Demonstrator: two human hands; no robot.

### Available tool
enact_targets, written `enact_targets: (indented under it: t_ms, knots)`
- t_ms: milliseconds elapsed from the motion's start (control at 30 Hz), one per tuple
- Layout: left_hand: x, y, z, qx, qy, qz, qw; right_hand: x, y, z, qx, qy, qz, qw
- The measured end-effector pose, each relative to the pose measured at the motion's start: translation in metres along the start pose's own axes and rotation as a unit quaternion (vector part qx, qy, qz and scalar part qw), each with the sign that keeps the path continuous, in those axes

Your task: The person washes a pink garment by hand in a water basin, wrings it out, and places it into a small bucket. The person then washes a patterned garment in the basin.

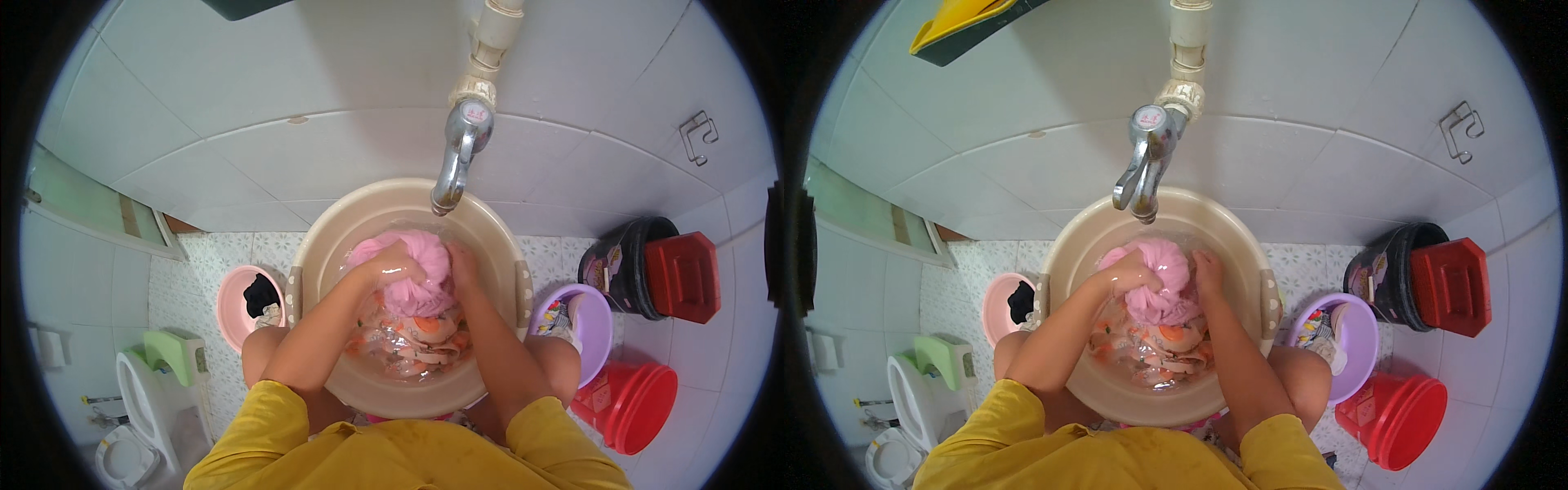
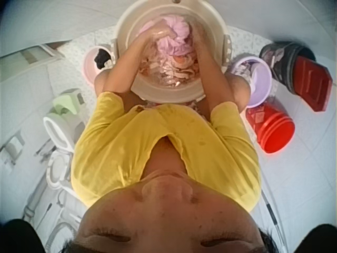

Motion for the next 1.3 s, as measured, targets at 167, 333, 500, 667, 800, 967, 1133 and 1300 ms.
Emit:
enact_targets:
  t_ms: [167,333,500,667,800,967,1133,1300]
  knots:
    - [0.059,-0.006,0.066,-0.113,-0.108,0.106,0.982,-0.094,-0.054,0.044,-0.278,0.005,-0.192,0.941]
    - [0.022,0.021,0.045,-0.135,-0.052,0.203,0.968,-0.119,-0.029,0.056,-0.282,-0.141,-0.378,0.871]
    - [-0.060,0.065,-0.008,-0.070,0.085,-0.017,0.994,-0.053,0.003,0.006,-0.088,-0.090,-0.253,0.959]
    - [-0.094,0.079,-0.004,0.292,-0.028,-0.238,0.926,-0.079,0.007,0.022,0.051,0.163,0.224,0.960]
    - [-0.066,0.007,0.006,0.279,-0.087,-0.485,0.824,-0.077,-0.022,0.056,0.006,0.269,0.456,0.848]
    - [-0.093,-0.011,-0.013,0.198,-0.091,-0.530,0.820,-0.048,-0.043,0.048,-0.078,0.279,0.516,0.806]
    - [-0.091,0.031,-0.021,0.196,-0.027,-0.502,0.842,-0.007,-0.026,0.006,-0.096,0.118,0.504,0.850]
    - [-0.115,0.017,-0.045,0.127,0.003,0.412,0.902,0.014,-0.047,0.026,-0.026,0.205,0.246,0.947]
Point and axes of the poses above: each hand's wrist, its own z-axis away from the middle knuckle, its own y-axis out of the back of the hand, x = y × z, the point moved 6 cm from there along -z, towards the middle knuckle, and after that the axes turned 6 degrees about y, right-handed, at the moved point
